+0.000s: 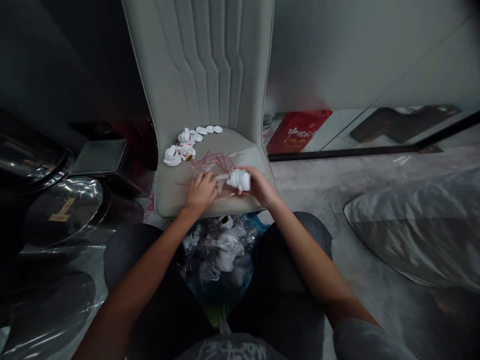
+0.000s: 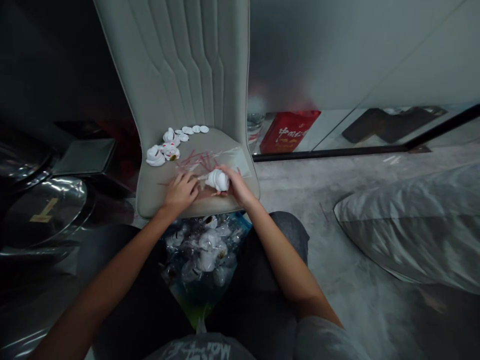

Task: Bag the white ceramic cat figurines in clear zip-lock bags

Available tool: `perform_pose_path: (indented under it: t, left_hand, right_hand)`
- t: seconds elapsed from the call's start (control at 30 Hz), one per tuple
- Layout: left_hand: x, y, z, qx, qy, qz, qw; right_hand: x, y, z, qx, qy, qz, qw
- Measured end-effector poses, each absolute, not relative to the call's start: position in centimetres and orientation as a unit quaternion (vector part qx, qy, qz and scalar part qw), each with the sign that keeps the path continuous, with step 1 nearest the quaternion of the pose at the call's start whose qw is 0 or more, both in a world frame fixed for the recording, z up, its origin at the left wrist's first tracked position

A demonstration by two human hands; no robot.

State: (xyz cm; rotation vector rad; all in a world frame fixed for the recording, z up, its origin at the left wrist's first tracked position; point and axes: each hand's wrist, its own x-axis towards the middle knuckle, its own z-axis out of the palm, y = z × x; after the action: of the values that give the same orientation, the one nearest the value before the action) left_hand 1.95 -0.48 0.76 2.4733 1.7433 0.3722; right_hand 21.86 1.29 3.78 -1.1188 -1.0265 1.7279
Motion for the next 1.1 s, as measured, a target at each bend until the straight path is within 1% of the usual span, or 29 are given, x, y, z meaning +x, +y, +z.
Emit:
perform_pose_path:
  t: [0.07, 0.13, 0.2, 0.27, 0.33, 0.43, 0.53, 0.63, 0.7, 0.87, 1.0, 1.1]
  left_hand:
    - [2.2, -0.2, 0.7, 0.822, 0.557, 0.099, 0.064]
    - [2.3, 0.1, 0.7, 0.821, 0.557, 0.092, 0.084]
    - [2.3, 0.3, 0.7, 0.813, 0.560, 0.118, 0.108]
    - [2.3, 0.5, 0.7, 0.794, 0.569, 0.161, 0.140]
    - [2.2, 0.6, 0.7, 0.770, 0.581, 0.202, 0.169]
    - [2.0, 0.7, 0.5, 0.759, 0.574, 0.242, 0.189]
    - [1.7, 0.6, 0.2, 0.761, 0.564, 0.255, 0.195]
    - [1.4, 0.5, 0.1, 0.749, 0.569, 0.272, 0.205]
    - [1.3, 0.4, 0.2, 0.741, 0.568, 0.290, 0.210]
    - [1.2, 0.2, 0.6, 0.737, 0.576, 0.281, 0.217]
    - [1.3, 0.1, 0.7, 0.739, 0.574, 0.277, 0.217]
    - [1.3, 0.1, 0.7, 0.745, 0.562, 0.290, 0.209]
  right_hand:
    - [22.2, 0.9, 4.1, -0.415, -0.443, 0.690, 0.394]
    - [22.5, 0.4, 4.3, -0.401, -0.479, 0.697, 0.352]
    - [22.5, 0.0, 4.3, -0.413, -0.517, 0.686, 0.303]
    - [22.2, -0.2, 3.9, -0.444, -0.561, 0.639, 0.282]
    - [21.6, -0.2, 3.1, -0.476, -0.604, 0.567, 0.295]
    - [20.5, -0.4, 1.9, -0.507, -0.645, 0.459, 0.341]
    - [19.8, -0.5, 1.3, -0.517, -0.659, 0.396, 0.376]
    - [19.8, -0.5, 1.5, -0.517, -0.695, 0.329, 0.377]
    - [20.3, -0.3, 1.8, -0.494, -0.739, 0.294, 0.353]
    - [22.2, 0.1, 2.1, -0.377, -0.828, 0.323, 0.260]
    - [23.0, 0.3, 2.1, -0.353, -0.848, 0.334, 0.210]
    - [22.9, 0.5, 2.2, -0.358, -0.864, 0.294, 0.199]
